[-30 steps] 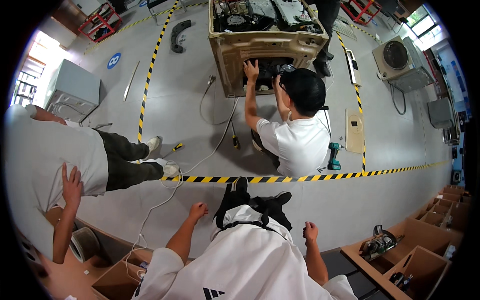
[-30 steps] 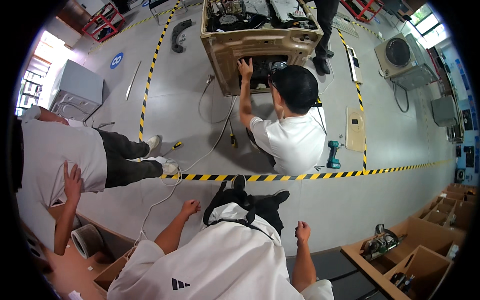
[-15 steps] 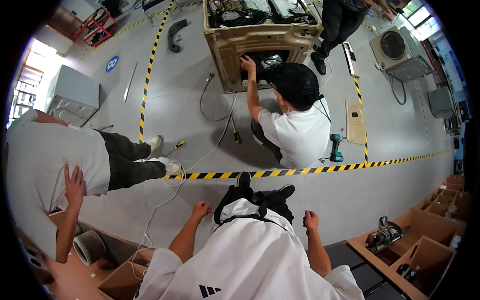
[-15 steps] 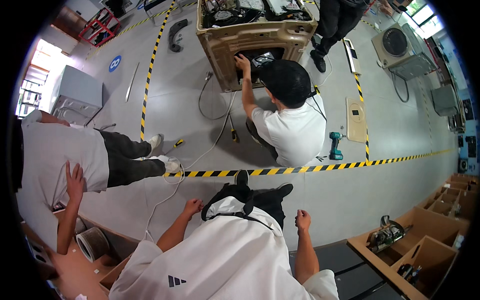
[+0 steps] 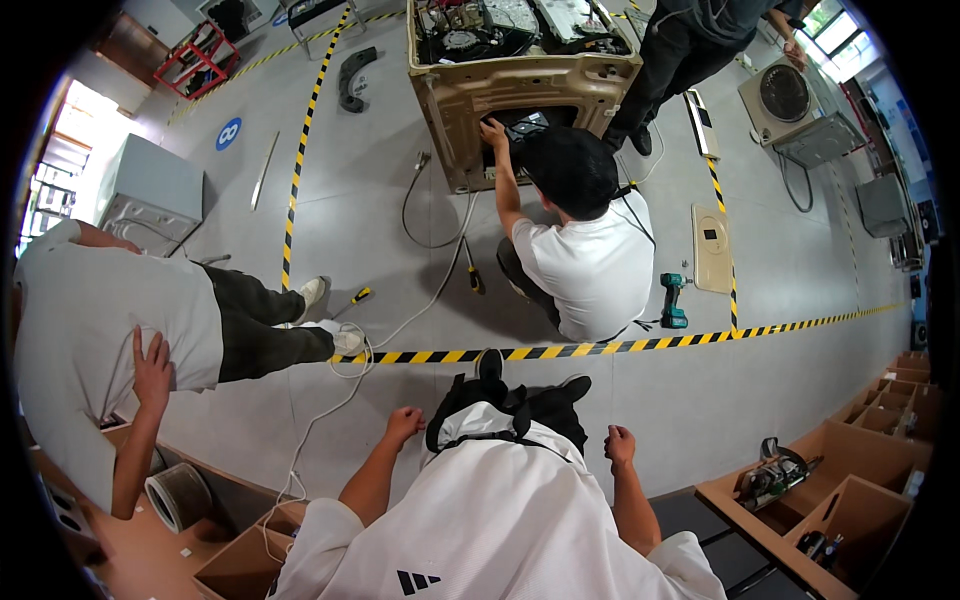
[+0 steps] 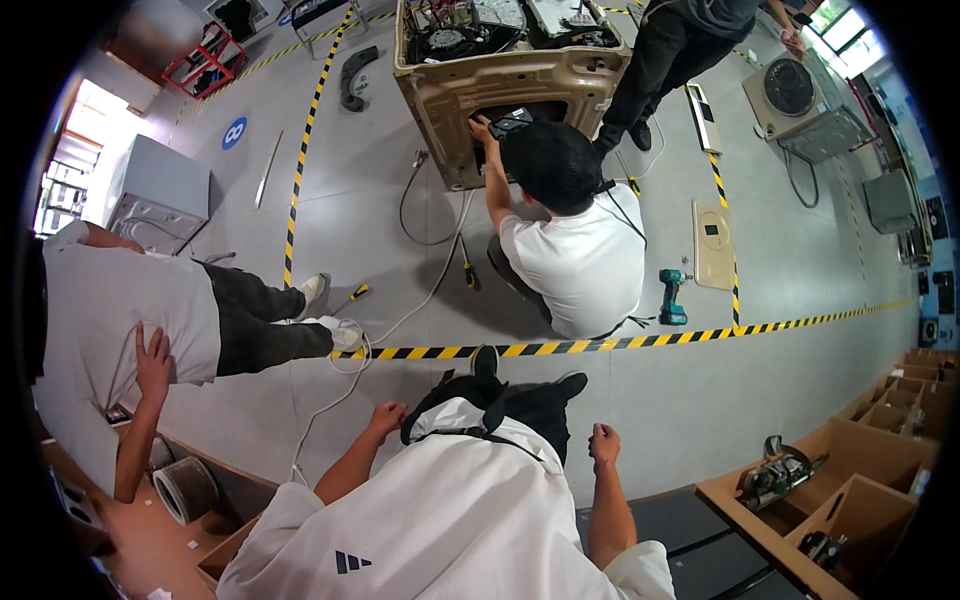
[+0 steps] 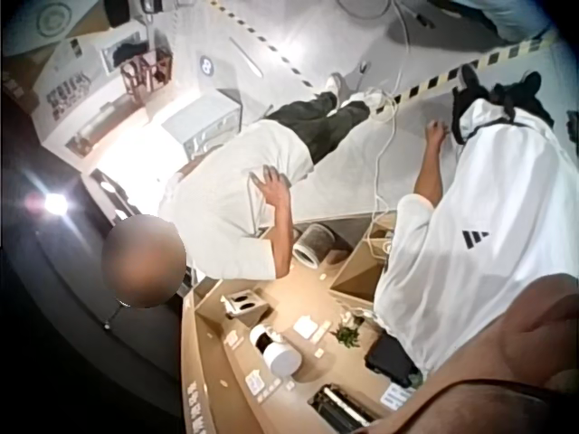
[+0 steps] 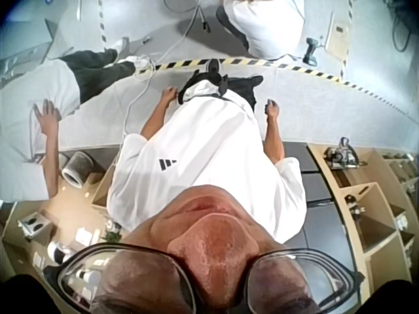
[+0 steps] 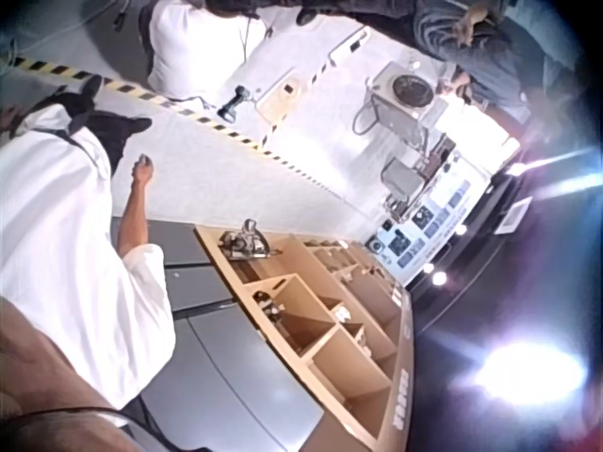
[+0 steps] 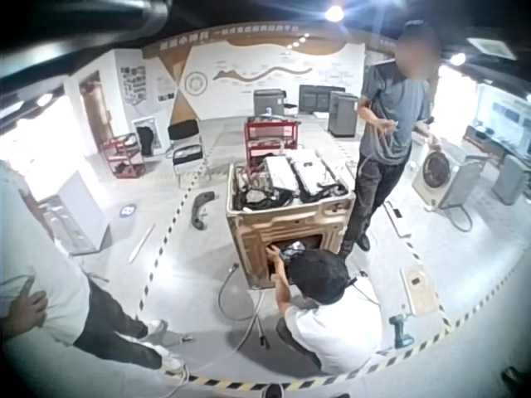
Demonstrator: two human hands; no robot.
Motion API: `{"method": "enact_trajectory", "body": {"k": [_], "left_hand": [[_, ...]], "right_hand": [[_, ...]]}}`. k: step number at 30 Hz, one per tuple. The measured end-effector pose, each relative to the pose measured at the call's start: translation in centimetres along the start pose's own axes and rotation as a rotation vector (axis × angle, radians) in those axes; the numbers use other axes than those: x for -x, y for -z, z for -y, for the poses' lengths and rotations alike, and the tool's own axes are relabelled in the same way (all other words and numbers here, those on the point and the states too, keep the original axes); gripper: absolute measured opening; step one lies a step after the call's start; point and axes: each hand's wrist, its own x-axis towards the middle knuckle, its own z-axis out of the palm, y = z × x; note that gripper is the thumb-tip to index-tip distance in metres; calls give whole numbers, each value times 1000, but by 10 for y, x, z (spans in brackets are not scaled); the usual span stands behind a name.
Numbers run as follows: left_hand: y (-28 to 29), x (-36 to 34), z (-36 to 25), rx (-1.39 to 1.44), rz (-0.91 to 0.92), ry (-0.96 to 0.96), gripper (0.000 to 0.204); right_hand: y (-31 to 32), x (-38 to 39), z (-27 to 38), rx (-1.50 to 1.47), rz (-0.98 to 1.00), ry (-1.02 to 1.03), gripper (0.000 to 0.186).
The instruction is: The person selects a component from a tool cart, walks to an appliance, and uses a power tool to remove a bolt from the central motor assembly before handling the drum component by hand.
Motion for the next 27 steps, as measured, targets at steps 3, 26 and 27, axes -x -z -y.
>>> {"method": "enact_trajectory", "body": {"k": [3, 26, 27], "left_hand": [[1, 0, -1, -6, 5, -5, 23], [2, 0, 11, 1, 4, 9, 24], [1, 1, 10, -5, 3, 0, 24]], "right_hand": [[-4, 3, -1, 15, -22, -15, 25], [-8, 5, 4, 45, -11, -5, 24], [-8, 6, 5, 45, -10, -3, 24]]}}
